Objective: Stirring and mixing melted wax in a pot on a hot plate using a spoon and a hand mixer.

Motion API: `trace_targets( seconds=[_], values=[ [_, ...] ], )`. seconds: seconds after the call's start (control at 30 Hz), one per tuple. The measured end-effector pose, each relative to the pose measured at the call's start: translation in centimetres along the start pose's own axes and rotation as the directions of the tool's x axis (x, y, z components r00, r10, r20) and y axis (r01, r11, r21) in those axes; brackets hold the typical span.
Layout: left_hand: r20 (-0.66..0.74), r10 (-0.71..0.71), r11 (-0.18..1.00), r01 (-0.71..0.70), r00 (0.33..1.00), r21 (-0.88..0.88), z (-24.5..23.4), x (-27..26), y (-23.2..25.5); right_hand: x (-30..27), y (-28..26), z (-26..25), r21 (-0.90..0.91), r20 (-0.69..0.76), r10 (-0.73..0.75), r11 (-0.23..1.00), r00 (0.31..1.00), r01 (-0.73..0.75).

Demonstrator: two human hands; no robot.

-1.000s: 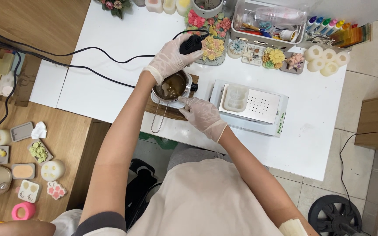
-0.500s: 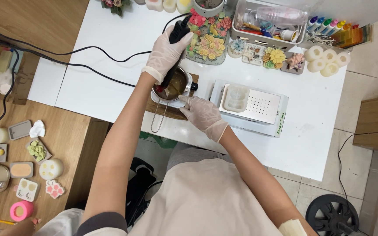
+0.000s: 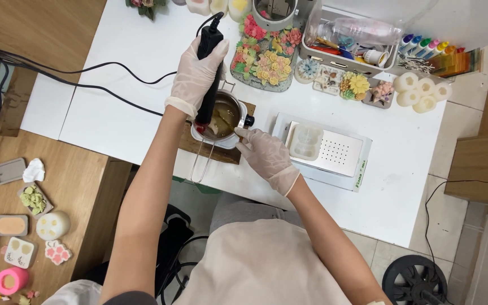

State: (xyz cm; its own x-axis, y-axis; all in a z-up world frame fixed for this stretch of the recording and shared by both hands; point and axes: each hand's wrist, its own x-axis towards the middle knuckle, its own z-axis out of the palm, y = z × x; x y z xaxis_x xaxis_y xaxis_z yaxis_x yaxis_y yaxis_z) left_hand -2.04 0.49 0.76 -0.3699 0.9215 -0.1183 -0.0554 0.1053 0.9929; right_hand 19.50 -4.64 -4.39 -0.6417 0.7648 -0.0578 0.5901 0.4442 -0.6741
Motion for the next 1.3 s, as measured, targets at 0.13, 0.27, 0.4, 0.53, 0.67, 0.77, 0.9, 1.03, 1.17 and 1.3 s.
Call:
trace_targets(
  seconds=[0.13,0.27,0.4,0.53,0.67,0.77,0.9,1.03,1.17,1.3],
  values=[
    [0.0,-0.05,0.999,0.05,0.999,-0.017,-0.3,0.6,-0.3,0.2,0.7,0.0,0.027,-0.054,-0.029,0.999,0.998,0.031],
    [-0.038,-0.1,0.992,0.097,0.994,-0.074,-0.9,0.6,-0.5,0.2,0.6,-0.3,0.045,-0.068,-0.015,0.999,0.998,0.018],
    [-0.061,-0.092,0.992,0.086,0.994,-0.098,-1.8,0.6,-1.0,0.2,1.8,0.7,-0.003,-0.08,0.006,1.0,0.997,-0.006],
    [-0.115,-0.121,0.982,0.101,0.986,-0.161,-2.2,0.2,-1.4,0.3,1.5,0.3,-0.05,-0.047,0.03,0.998,0.998,-0.032],
    [-0.168,-0.101,0.976,0.065,0.981,-0.207,-2.2,-0.9,-1.7,0.3,0.1,-0.7,0.062,-0.078,0.006,0.998,0.997,-0.001],
    [-0.191,-0.076,0.968,0.026,0.979,-0.248,-2.1,-1.2,-2.2,0.2,-0.4,-1.1,0.109,-0.08,0.015,0.994,0.997,-0.006],
    [-0.21,-0.05,0.948,-0.02,0.976,-0.319,-1.7,-1.6,-2.7,0.3,-0.7,-1.4,0.06,-0.021,0.077,0.995,0.997,-0.076],
    [-0.249,0.006,0.944,-0.088,0.969,-0.319,-1.1,-1.8,-3.1,0.1,-0.7,-1.4,0.036,-0.017,0.09,0.995,0.996,-0.09],
    [-0.285,0.073,0.95,-0.154,0.956,-0.272,-0.7,-1.8,-3.1,-0.1,-0.4,-1.3,0.045,-0.036,0.089,0.995,0.995,-0.088],
    [-0.305,0.06,0.945,-0.152,0.95,-0.29,-0.2,-1.9,-2.7,-0.3,-0.6,-1.5,0.04,-0.043,0.087,0.996,0.995,-0.085]
  ],
)
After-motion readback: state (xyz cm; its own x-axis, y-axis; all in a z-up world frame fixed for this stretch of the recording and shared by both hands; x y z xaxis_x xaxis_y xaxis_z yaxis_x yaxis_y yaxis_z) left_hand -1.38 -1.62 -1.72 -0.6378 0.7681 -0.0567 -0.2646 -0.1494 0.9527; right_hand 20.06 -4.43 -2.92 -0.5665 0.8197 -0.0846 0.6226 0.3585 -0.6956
